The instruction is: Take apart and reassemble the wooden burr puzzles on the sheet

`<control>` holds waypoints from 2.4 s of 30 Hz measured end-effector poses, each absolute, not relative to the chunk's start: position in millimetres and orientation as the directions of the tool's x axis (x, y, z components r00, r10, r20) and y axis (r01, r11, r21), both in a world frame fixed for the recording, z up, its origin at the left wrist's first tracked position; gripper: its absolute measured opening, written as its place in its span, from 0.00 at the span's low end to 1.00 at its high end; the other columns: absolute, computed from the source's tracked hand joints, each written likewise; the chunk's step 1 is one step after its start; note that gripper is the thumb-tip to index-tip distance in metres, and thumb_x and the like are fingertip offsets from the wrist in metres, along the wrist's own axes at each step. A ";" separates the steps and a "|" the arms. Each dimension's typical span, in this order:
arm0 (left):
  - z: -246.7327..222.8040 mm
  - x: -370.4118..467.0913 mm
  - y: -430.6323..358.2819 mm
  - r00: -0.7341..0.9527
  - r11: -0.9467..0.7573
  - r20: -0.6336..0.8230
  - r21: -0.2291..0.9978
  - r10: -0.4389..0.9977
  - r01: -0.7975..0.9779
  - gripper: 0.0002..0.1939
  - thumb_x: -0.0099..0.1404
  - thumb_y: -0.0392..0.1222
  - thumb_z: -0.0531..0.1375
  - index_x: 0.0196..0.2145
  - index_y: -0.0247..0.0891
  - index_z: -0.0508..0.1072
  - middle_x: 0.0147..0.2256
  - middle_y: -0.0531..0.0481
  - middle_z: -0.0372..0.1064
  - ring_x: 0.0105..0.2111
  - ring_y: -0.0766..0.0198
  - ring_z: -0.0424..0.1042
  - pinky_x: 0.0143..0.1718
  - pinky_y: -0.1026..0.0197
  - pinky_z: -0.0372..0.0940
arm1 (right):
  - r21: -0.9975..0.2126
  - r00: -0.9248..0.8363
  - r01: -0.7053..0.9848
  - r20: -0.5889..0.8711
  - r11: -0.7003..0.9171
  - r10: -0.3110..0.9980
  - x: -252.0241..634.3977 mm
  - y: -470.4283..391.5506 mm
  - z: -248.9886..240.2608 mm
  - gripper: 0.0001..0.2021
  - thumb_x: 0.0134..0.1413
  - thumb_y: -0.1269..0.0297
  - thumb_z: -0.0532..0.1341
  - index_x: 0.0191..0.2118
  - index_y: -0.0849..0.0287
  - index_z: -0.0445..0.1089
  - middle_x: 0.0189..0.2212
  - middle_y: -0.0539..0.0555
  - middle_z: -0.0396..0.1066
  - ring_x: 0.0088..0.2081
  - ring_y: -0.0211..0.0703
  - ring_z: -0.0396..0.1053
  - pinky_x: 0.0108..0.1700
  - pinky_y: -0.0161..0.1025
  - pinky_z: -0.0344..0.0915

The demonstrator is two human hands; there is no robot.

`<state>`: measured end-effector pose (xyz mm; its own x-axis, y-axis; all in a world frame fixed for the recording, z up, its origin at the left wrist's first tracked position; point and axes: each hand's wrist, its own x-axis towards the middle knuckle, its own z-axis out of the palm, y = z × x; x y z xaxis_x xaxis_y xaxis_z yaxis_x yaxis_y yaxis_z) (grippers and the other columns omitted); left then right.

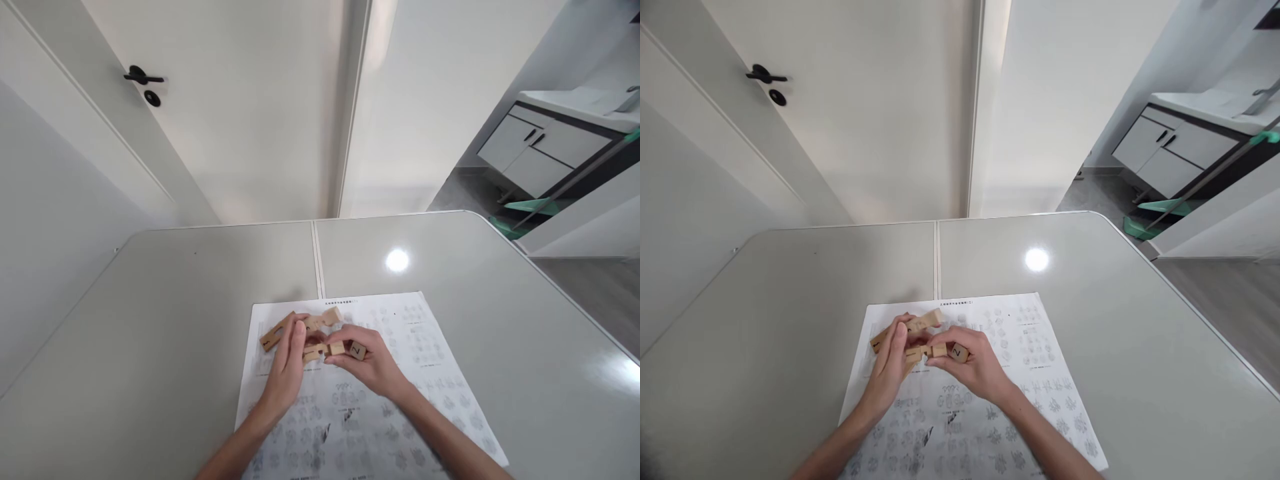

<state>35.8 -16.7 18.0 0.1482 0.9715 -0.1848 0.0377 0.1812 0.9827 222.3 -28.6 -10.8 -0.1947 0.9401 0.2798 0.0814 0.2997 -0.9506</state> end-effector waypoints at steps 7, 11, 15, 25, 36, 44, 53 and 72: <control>23.6 34.4 -6.6 0.058 0.074 -0.076 0.996 0.995 0.045 0.21 0.76 0.62 0.54 0.42 0.42 0.72 0.37 0.49 0.73 0.35 0.61 0.71 0.40 0.61 0.68 | -0.995 -0.119 0.016 0.092 0.095 0.989 225.8 -28.9 -6.8 0.12 0.62 0.51 0.70 0.45 0.53 0.80 0.32 0.52 0.73 0.29 0.41 0.64 0.31 0.38 0.64; 21.5 34.1 -9.0 0.090 0.000 -0.018 0.981 0.996 0.194 0.18 0.77 0.57 0.55 0.41 0.41 0.72 0.32 0.51 0.72 0.33 0.61 0.71 0.39 0.61 0.66 | -0.995 -0.125 -0.079 0.064 0.054 0.990 225.8 -26.4 -6.6 0.13 0.58 0.50 0.73 0.42 0.52 0.82 0.39 0.56 0.72 0.37 0.46 0.69 0.35 0.39 0.68; 14.5 32.9 -9.2 0.159 -0.049 0.009 0.966 0.987 0.254 0.15 0.77 0.54 0.56 0.41 0.41 0.73 0.31 0.51 0.72 0.31 0.61 0.71 0.34 0.62 0.64 | -0.991 -0.171 -0.133 0.051 0.028 0.984 227.8 -23.9 -9.7 0.13 0.55 0.51 0.75 0.41 0.51 0.83 0.57 0.61 0.67 0.49 0.53 0.70 0.35 0.39 0.69; 18.7 31.4 -5.5 0.318 -0.007 -0.061 0.978 0.946 0.209 0.18 0.77 0.56 0.56 0.39 0.39 0.73 0.35 0.49 0.73 0.34 0.61 0.71 0.35 0.63 0.63 | -0.960 -0.239 -0.246 -0.076 -0.137 0.968 232.6 -24.8 -20.7 0.11 0.59 0.55 0.72 0.43 0.54 0.82 0.38 0.52 0.74 0.19 0.28 0.52 0.20 0.33 0.54; 17.9 31.4 -5.0 0.406 0.112 -0.145 0.988 0.902 0.103 0.24 0.75 0.62 0.56 0.33 0.38 0.70 0.24 0.51 0.70 0.26 0.63 0.68 0.33 0.61 0.64 | -0.939 -0.226 -0.301 -0.098 -0.166 0.969 229.7 -23.6 -18.2 0.17 0.58 0.48 0.71 0.43 0.56 0.79 0.51 0.60 0.75 0.18 0.26 0.49 0.18 0.33 0.50; 25.7 28.4 -7.5 0.603 0.405 -0.361 0.912 0.711 0.069 0.37 0.73 0.73 0.47 0.29 0.37 0.72 0.19 0.47 0.71 0.15 0.65 0.66 0.18 0.64 0.58 | -0.977 -0.187 -0.215 0.038 -0.003 0.982 228.1 -22.3 -8.6 0.11 0.57 0.53 0.73 0.42 0.52 0.82 0.46 0.58 0.76 0.36 0.45 0.70 0.39 0.42 0.71; 37.7 32.0 -7.3 0.507 0.369 -0.286 0.927 0.813 -0.069 0.24 0.74 0.63 0.57 0.43 0.36 0.74 0.26 0.52 0.69 0.20 0.68 0.62 0.25 0.62 0.59 | -0.962 -0.027 -0.241 -0.127 -0.129 0.992 234.1 -21.2 -15.8 0.18 0.67 0.46 0.64 0.47 0.56 0.73 0.21 0.43 0.57 0.19 0.33 0.43 0.21 0.34 0.45; 35.7 33.4 -10.4 0.479 0.311 -0.228 0.945 0.847 -0.100 0.37 0.77 0.55 0.57 0.73 0.44 0.42 0.43 0.39 0.82 0.25 0.60 0.80 0.27 0.61 0.69 | -0.907 -0.181 -0.393 -0.085 -0.151 0.980 230.2 -20.3 -12.0 0.22 0.68 0.43 0.63 0.53 0.56 0.67 0.33 0.50 0.72 0.21 0.32 0.53 0.25 0.36 0.51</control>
